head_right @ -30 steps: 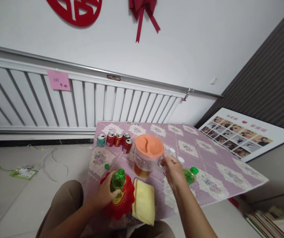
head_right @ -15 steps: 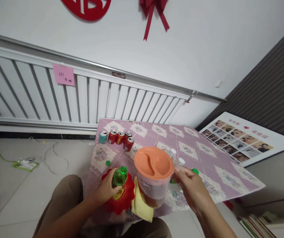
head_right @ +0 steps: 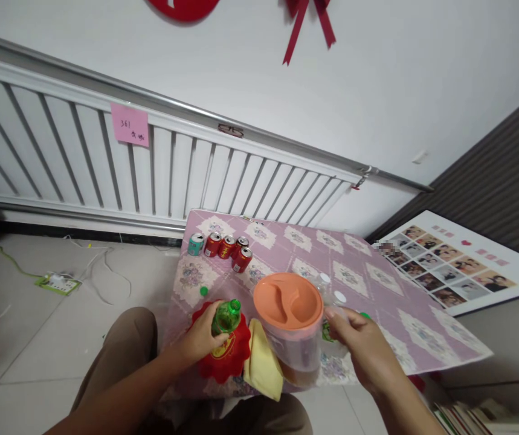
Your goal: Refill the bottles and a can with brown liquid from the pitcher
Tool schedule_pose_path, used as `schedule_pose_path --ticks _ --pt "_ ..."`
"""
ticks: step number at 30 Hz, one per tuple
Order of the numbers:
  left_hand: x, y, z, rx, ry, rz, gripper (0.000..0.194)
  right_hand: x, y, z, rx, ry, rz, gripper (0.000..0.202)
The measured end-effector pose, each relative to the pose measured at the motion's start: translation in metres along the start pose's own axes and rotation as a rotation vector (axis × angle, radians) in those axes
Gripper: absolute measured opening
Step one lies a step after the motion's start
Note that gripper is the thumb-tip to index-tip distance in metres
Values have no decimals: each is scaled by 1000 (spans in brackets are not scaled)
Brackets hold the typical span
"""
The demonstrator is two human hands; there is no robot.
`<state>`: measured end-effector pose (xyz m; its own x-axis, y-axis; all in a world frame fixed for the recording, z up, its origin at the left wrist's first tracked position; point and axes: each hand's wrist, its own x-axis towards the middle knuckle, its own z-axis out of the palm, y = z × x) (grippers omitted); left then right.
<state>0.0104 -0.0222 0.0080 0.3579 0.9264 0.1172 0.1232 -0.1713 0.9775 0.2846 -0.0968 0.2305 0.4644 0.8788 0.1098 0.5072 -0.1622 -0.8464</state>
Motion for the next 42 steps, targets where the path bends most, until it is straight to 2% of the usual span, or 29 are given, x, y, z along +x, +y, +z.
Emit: schedule_pose_path --ticks 5,16,34,42 --pt "1 0 0 5 0 3 76 -1 -11 0 -64 -102 60 58" --pt "2 -1 -2 27 -10 5 80 -5 -36 9 -108 -147 91 50" --pt "3 -4 -2 32 -25 27 81 12 -27 8 -285 -232 3 48" --pt "3 -4 -2 23 -21 32 83 7 -44 17 -344 -231 -46 56"
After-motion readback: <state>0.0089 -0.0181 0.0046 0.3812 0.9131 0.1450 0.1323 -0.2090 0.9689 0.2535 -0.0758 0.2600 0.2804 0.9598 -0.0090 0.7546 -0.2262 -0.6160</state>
